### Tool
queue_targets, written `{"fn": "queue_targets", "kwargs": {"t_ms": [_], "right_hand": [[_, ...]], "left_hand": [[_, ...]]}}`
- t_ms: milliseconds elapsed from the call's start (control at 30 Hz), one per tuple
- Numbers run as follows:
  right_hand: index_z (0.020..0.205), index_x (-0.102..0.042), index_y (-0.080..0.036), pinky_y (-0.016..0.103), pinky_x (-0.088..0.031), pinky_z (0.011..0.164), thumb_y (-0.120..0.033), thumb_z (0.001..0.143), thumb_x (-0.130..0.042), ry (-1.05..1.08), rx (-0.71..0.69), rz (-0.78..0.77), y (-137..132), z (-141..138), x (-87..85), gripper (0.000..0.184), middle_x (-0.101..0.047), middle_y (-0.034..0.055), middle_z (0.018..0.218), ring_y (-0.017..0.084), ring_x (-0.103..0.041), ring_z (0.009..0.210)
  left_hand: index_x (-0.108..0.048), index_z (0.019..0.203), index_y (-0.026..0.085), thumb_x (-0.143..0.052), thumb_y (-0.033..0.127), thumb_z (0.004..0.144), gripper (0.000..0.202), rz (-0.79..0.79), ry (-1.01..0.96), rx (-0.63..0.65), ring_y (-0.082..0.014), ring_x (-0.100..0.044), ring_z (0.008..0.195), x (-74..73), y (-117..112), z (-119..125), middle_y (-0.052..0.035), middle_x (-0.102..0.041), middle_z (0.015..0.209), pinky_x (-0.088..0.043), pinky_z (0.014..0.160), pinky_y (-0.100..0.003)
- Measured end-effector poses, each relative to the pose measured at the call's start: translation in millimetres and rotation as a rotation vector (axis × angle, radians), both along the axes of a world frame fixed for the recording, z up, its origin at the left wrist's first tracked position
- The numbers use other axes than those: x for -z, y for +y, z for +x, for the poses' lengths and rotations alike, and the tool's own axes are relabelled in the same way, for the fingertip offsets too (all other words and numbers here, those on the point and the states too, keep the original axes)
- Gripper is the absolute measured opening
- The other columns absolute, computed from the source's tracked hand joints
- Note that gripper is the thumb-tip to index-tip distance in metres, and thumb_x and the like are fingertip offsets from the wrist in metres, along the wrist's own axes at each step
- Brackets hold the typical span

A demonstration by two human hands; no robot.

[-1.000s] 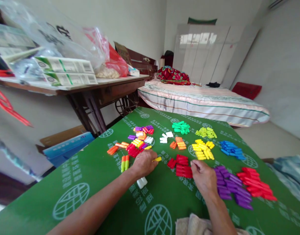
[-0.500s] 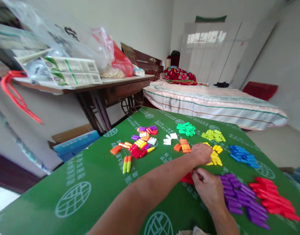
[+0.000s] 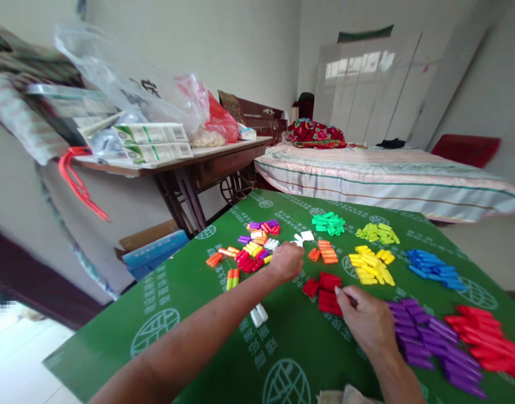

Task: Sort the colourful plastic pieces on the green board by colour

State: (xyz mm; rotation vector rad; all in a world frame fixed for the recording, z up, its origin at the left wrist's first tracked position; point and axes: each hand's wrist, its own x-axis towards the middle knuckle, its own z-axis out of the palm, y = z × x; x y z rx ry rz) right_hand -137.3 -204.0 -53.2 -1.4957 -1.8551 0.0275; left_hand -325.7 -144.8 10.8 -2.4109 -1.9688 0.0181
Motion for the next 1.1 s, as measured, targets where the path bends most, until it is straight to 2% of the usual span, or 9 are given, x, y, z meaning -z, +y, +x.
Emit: {"fn": "queue_targets", "kwargs": {"t_ms": [100, 200, 400, 533, 667, 800, 967, 1100], "right_hand": [[0.058, -0.063, -0.022, 0.023, -0.030, 0.049, -0.048, 0.087, -0.040, -0.021, -0.001, -0.014, -0.8, -3.7, 0.6, 0.045, -0.063, 0.0001, 0.053, 0.011, -0.055, 0.047], [0.059, -0.063, -0.022, 0.022, -0.029, 0.049, -0.046, 0.087, -0.041, -0.048, 0.011, -0.022, -2.1, -6.4, -0.6, 0.043, -0.064, -0.0004, 0.054, 0.011, -0.056, 0.047], [0.057, -0.061, -0.021, 0.022, -0.026, 0.049, -0.042, 0.088, -0.041, -0.067, 0.034, -0.003, -1.6, -6.6, -2.4, 0.042, -0.062, -0.0011, 0.052, 0.010, -0.054, 0.048], [0.059, -0.062, -0.021, 0.022, -0.026, 0.050, -0.038, 0.087, -0.044, -0.052, 0.034, -0.004, 2.4, -8.1, -0.9, 0.037, -0.063, -0.0020, 0.054, 0.009, -0.054, 0.048], [0.058, -0.061, -0.022, 0.022, -0.025, 0.049, -0.035, 0.086, -0.046, -0.058, 0.024, -0.009, 3.7, -11.9, -3.0, 0.034, -0.063, -0.0031, 0.053, 0.008, -0.053, 0.047], [0.059, -0.061, -0.021, 0.023, -0.024, 0.051, -0.031, 0.086, -0.045, -0.063, 0.027, -0.005, 2.9, -13.6, -5.9, 0.033, -0.062, -0.0028, 0.054, 0.008, -0.053, 0.048], [0.060, -0.061, -0.022, 0.024, -0.023, 0.050, -0.031, 0.085, -0.047, -0.061, 0.037, -0.046, 5.3, -11.8, -3.3, 0.030, -0.061, -0.0036, 0.054, 0.008, -0.052, 0.047], [0.062, -0.060, -0.022, 0.024, -0.023, 0.050, -0.029, 0.085, -0.047, -0.061, 0.042, -0.080, 5.5, -11.7, -2.6, 0.028, -0.061, -0.0036, 0.055, 0.008, -0.052, 0.048]], "left_hand": [[-0.065, 0.092, 0.014, -0.049, 0.020, 0.080, 0.021, -0.002, 0.052, -0.146, -0.0263, -0.059, 0.099, -0.3, -11.3, -43.5, -0.0142, -0.064, 0.100, -0.050, 0.082, -0.036], [-0.065, 0.092, 0.014, -0.051, 0.018, 0.078, 0.020, -0.016, 0.076, -0.206, -0.0266, -0.058, 0.101, 1.8, -16.0, -63.4, -0.0149, -0.064, 0.101, -0.049, 0.083, -0.035], [-0.066, 0.091, 0.014, -0.048, 0.014, 0.078, 0.022, -0.018, 0.072, -0.224, -0.0266, -0.059, 0.099, 4.7, -9.6, -65.0, -0.0153, -0.064, 0.101, -0.048, 0.080, -0.036], [-0.065, 0.088, 0.015, -0.048, 0.013, 0.077, 0.021, -0.010, 0.065, -0.167, -0.0263, -0.059, 0.097, 2.5, -2.8, -56.9, -0.0141, -0.064, 0.097, -0.048, 0.080, -0.036], [-0.064, 0.089, 0.017, -0.047, 0.020, 0.080, 0.021, 0.005, 0.014, -0.029, -0.0238, -0.059, 0.096, -3.2, 12.4, -26.1, -0.0110, -0.064, 0.098, -0.048, 0.080, -0.033], [-0.065, 0.091, 0.021, -0.048, 0.024, 0.080, 0.021, -0.003, -0.052, 0.094, -0.0212, -0.060, 0.097, -10.2, 41.6, 29.9, -0.0069, -0.066, 0.100, -0.049, 0.081, -0.030], [-0.068, 0.090, 0.018, -0.051, 0.018, 0.077, 0.021, -0.069, -0.092, 0.119, -0.0222, -0.063, 0.097, -11.6, 83.0, 98.1, -0.0097, -0.069, 0.096, -0.050, 0.081, -0.030], [-0.064, 0.102, 0.010, -0.056, 0.021, 0.082, 0.024, -0.142, -0.108, 0.114, -0.0243, -0.061, 0.101, -2.3, 105.9, 126.2, -0.0152, -0.066, 0.103, -0.051, 0.084, -0.037]]}}
